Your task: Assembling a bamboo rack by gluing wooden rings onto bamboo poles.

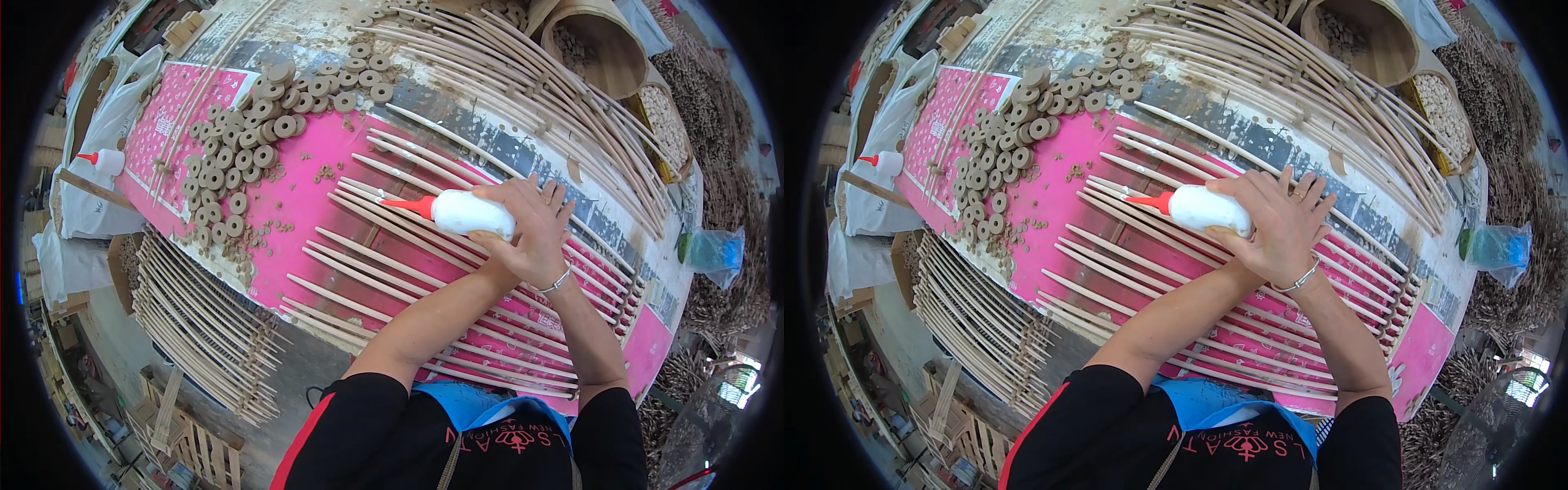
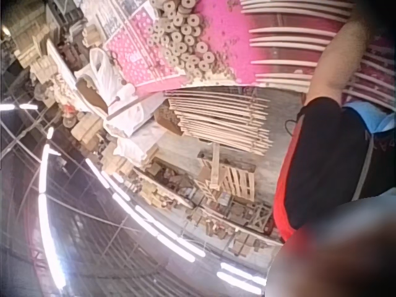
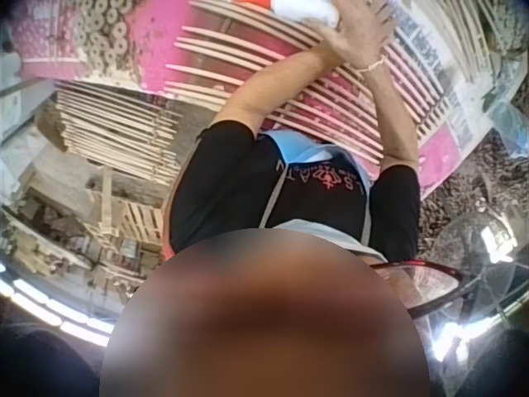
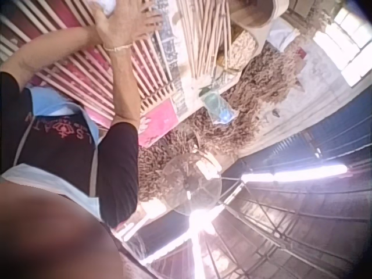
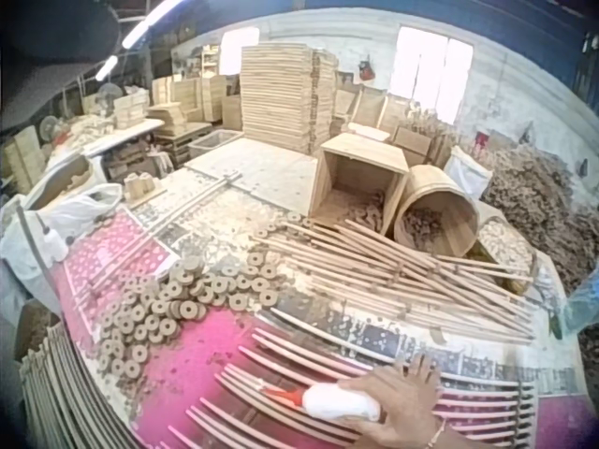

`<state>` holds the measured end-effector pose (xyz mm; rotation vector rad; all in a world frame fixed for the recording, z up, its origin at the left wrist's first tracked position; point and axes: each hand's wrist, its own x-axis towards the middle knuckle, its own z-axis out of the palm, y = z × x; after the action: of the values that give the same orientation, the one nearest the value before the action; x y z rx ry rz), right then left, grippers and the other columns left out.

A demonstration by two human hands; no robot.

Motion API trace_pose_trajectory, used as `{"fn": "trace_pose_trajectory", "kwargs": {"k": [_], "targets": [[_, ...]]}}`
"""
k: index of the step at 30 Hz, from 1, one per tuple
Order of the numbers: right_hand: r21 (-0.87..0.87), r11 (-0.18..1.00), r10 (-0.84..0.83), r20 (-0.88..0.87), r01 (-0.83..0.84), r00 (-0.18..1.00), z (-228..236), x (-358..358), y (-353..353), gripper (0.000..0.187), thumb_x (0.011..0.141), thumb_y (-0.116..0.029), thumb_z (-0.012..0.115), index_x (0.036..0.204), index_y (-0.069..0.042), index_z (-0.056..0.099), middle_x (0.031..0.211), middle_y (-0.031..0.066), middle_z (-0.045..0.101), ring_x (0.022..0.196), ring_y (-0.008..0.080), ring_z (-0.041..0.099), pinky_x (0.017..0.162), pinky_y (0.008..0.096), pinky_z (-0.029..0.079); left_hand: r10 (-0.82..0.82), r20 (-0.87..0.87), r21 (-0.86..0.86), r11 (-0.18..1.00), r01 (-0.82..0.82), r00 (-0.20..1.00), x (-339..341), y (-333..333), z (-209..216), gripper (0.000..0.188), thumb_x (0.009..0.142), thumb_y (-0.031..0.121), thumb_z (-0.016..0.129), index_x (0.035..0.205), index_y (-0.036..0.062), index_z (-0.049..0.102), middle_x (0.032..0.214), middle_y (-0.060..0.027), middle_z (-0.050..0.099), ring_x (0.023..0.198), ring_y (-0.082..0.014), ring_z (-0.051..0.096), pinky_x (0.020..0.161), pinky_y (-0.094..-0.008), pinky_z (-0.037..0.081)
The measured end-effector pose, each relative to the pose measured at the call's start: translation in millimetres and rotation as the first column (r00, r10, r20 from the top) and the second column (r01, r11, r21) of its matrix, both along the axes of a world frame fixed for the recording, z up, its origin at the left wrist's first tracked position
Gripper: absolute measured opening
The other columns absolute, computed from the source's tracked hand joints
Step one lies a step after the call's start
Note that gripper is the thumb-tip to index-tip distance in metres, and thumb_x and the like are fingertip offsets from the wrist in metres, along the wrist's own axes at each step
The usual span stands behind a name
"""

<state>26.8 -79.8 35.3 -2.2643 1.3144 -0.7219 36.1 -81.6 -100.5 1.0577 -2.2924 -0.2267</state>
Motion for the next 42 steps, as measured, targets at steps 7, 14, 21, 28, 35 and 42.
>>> {"fn": "trace_pose_trajectory", "kwargs": {"k": [7,14,21,28,35,42], "targets": [[-0.040,0.999,0.025,0.024,-0.024,0.999,-1.7,7.9,0.8,0.058,0.075,-0.022,0.090,0.128,-0.012,0.068,0.112,0.0100,0.069,0.108,0.0310,0.064,0.097,0.0445,0.046,-0.060,0.053,0.087,0.995,0.055,0.997,-0.5,-4.4,4.6,0.067,0.105,0.051,0.048,0.161,0.0148,0.042,0.166,-0.0199,0.038,0.158,-0.0376,0.027,0.127,-0.0673,0.005],[-0.035,0.999,0.035,0.008,-0.035,0.999,-1.9,5.0,0.8,0.061,0.071,-0.016,0.091,0.126,-0.006,0.069,0.115,0.0129,0.070,0.103,0.0321,0.064,0.094,0.0430,0.048,-0.086,0.075,0.115,0.990,0.077,0.994,1.5,-2.9,8.5,0.066,0.106,0.051,0.047,0.161,0.0146,0.041,0.166,-0.0200,0.037,0.158,-0.0375,0.027,0.127,-0.0668,0.005],[-0.016,0.999,0.043,0.013,-0.043,0.999,0.4,12.7,3.1,0.060,0.070,-0.017,0.091,0.125,-0.006,0.070,0.112,0.0136,0.070,0.101,0.0321,0.064,0.093,0.0427,0.048,-0.068,0.010,0.094,0.993,0.066,0.998,-1.7,-5.2,3.7,0.065,0.105,0.049,0.049,0.159,0.0135,0.045,0.165,-0.0204,0.040,0.157,-0.0382,0.030,0.127,-0.0670,0.005],[-0.008,0.998,0.068,0.035,-0.068,0.997,2.8,11.6,2.6,0.060,0.072,-0.021,0.091,0.126,-0.011,0.069,0.112,0.0121,0.069,0.106,0.0319,0.065,0.094,0.0442,0.048,-0.054,-0.036,0.083,0.995,0.057,0.998,-6.4,-2.7,-3.1,0.065,0.104,0.048,0.051,0.157,0.0118,0.047,0.163,-0.0210,0.042,0.156,-0.0388,0.031,0.127,-0.0676,0.006],[0.050,0.996,0.071,0.077,-0.075,0.995,7.3,10.9,5.5,0.059,0.072,-0.017,0.091,0.125,-0.007,0.070,0.113,0.0125,0.070,0.104,0.0315,0.065,0.093,0.0434,0.049,-0.090,-0.010,0.103,0.991,0.090,0.996,4.3,-6.5,13.2,0.065,0.103,0.049,0.052,0.157,0.0115,0.047,0.164,-0.0216,0.041,0.157,-0.0389,0.029,0.127,-0.0677,0.006],[0.071,0.988,0.129,0.119,-0.138,0.984,2.2,23.5,8.7,0.060,0.071,-0.017,0.091,0.126,-0.006,0.069,0.113,0.0141,0.070,0.103,0.0321,0.065,0.093,0.0424,0.051,-0.171,0.092,0.182,0.971,0.153,0.981,-12.0,-13.9,8.1,0.067,0.102,0.047,0.056,0.156,0.0091,0.048,0.164,-0.0221,0.041,0.156,-0.0428,0.029,0.125,-0.0723,0.004]]}}
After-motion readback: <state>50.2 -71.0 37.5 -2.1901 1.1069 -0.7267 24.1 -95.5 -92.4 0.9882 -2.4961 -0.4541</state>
